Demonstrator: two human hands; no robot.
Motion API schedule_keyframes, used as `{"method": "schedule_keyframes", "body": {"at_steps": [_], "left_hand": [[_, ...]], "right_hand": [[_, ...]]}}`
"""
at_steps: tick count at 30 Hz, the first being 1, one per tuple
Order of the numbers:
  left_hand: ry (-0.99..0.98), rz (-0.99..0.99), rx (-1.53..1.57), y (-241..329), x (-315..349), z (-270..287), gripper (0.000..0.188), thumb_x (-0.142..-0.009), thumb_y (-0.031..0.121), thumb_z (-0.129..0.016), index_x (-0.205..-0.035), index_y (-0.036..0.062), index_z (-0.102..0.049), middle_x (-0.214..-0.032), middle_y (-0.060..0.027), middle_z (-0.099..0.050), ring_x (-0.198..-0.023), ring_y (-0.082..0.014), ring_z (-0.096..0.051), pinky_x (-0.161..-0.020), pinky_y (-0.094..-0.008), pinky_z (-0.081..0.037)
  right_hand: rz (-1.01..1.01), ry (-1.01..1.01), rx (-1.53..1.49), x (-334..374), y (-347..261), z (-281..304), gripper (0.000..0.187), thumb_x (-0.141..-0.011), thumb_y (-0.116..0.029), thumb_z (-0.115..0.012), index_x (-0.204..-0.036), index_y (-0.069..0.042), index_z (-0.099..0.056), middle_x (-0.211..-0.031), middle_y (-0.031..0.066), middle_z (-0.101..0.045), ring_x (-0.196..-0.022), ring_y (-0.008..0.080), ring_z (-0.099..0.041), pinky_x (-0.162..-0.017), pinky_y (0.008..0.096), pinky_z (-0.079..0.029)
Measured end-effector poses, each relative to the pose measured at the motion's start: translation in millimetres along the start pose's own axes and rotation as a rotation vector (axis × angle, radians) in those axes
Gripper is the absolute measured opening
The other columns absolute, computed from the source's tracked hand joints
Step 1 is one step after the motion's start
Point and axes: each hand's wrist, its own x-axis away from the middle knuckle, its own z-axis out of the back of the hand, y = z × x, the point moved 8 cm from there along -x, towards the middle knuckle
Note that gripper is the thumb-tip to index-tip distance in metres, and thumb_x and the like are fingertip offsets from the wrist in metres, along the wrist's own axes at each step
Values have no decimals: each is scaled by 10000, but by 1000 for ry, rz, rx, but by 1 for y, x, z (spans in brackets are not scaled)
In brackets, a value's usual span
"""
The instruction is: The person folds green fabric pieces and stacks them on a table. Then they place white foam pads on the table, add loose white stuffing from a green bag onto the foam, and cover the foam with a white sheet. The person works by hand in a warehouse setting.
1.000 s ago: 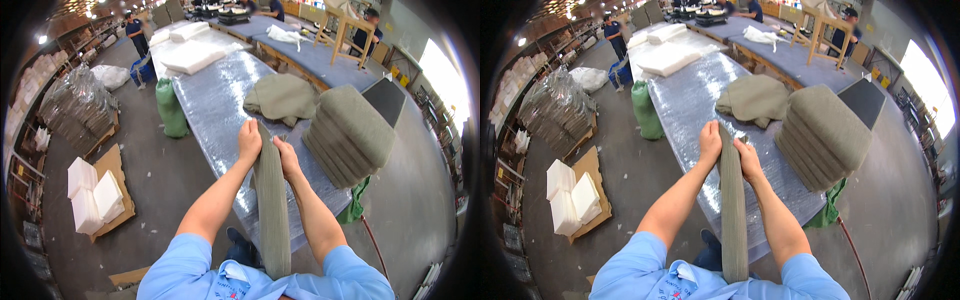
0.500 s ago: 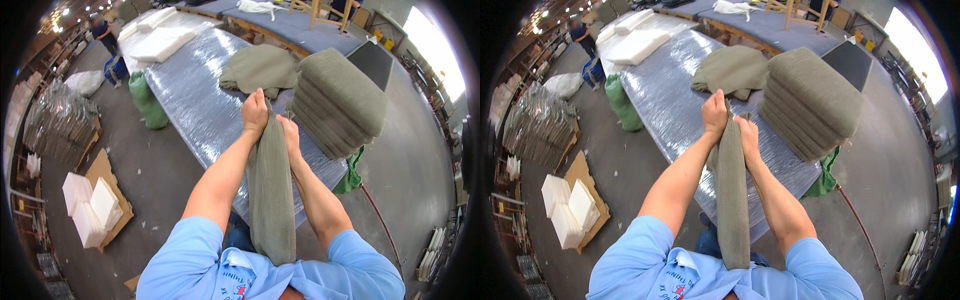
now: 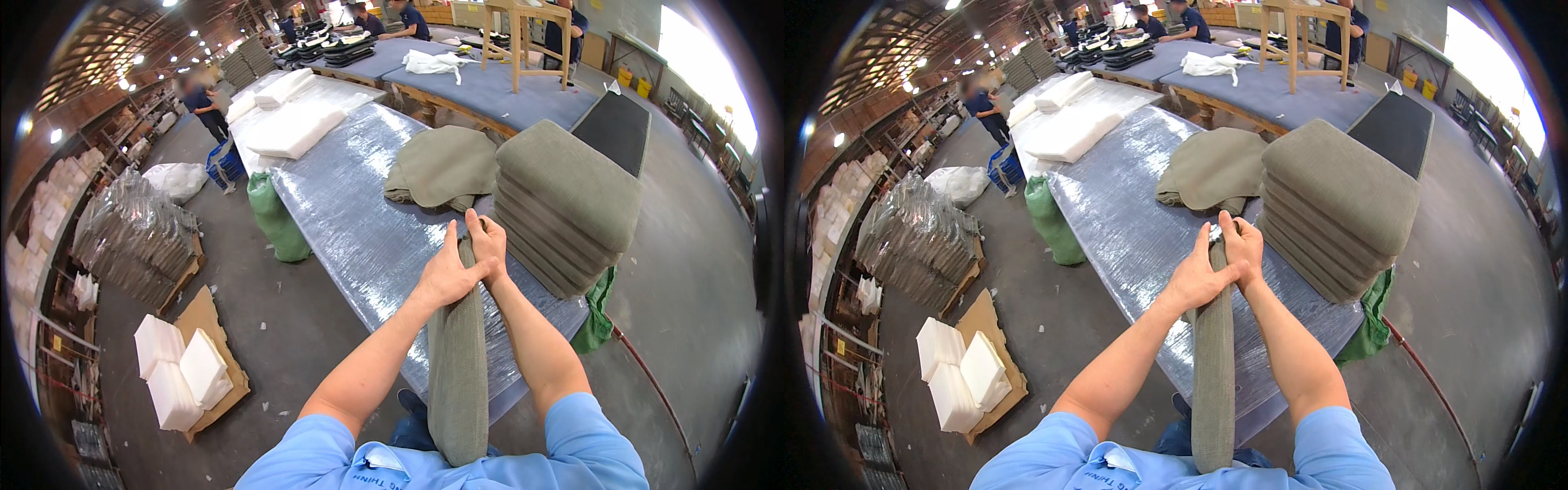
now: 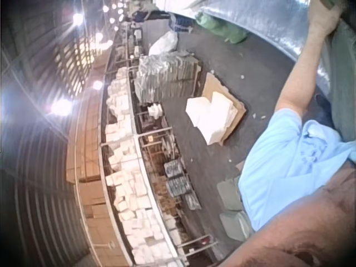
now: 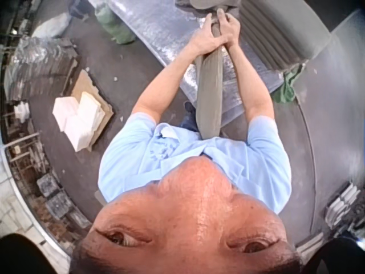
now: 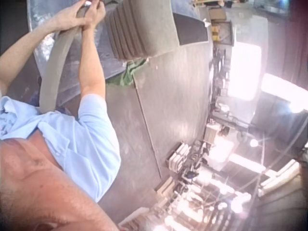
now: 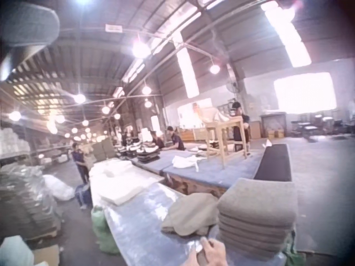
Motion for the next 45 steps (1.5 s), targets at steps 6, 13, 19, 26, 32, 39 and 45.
{"method": "schedule_keyframes", "body": {"at_steps": [6,13,19,26,32,39,45], "left_hand": [[75,-72,20,-9,6,6,1185,-835,417,-731,-1595,-100,17,-1498,-394,-417,-1405,-452,-468,-1145,-420,-402],[120,51,41,-38,10,31,1116,-792,370,-697,-1603,-90,-83,-1498,-360,-448,-1395,-417,-490,-1144,-409,-397],[359,58,142,-95,28,100,899,-735,341,-690,-1509,-39,-440,-1337,-268,-642,-1244,-374,-630,-1051,-404,-483],[603,327,639,-219,137,158,340,-815,98,-631,-1131,-3,-703,-947,-98,-710,-806,-199,-671,-710,-351,-545],[785,617,1082,-326,249,129,384,-892,164,-644,-1225,-18,-594,-1102,-177,-661,-948,-307,-680,-789,-465,-584],[846,831,1058,-299,337,-1,584,-976,390,-659,-1370,-23,-540,-1231,-228,-666,-1150,-361,-663,-916,-532,-570],[382,798,1479,-283,352,-47,517,-1022,338,-572,-1414,5,-528,-1295,-193,-662,-1140,-324,-673,-941,-473,-572]], "right_hand": [[95,-47,618,-16,-20,-26,503,-845,-414,-755,-648,30,-626,-589,202,-579,-516,288,-474,-573,453,-423],[12,-82,832,-16,-12,-59,457,-902,-458,-698,-781,-18,-693,-781,205,-689,-705,372,-621,-697,444,-498],[-101,-16,552,50,82,74,479,-974,-505,-642,-1074,-40,-696,-1004,138,-729,-963,268,-676,-864,385,-505],[-1274,-179,315,335,188,195,659,-956,-629,-601,-1390,-133,-601,-1305,134,-669,-1131,298,-629,-931,490,-468],[-879,46,-581,308,175,168,782,-969,-667,-534,-1529,-128,-454,-1447,128,-569,-1346,331,-514,-1115,529,-414],[-633,22,-549,219,124,174,668,-1003,-548,-540,-1406,-16,-517,-1458,172,-558,-1302,320,-557,-1108,485,-451],[-495,52,-444,155,47,104,478,-1064,-430,-501,-1031,-11,-730,-1088,117,-686,-984,228,-633,-906,390,-523]]}}
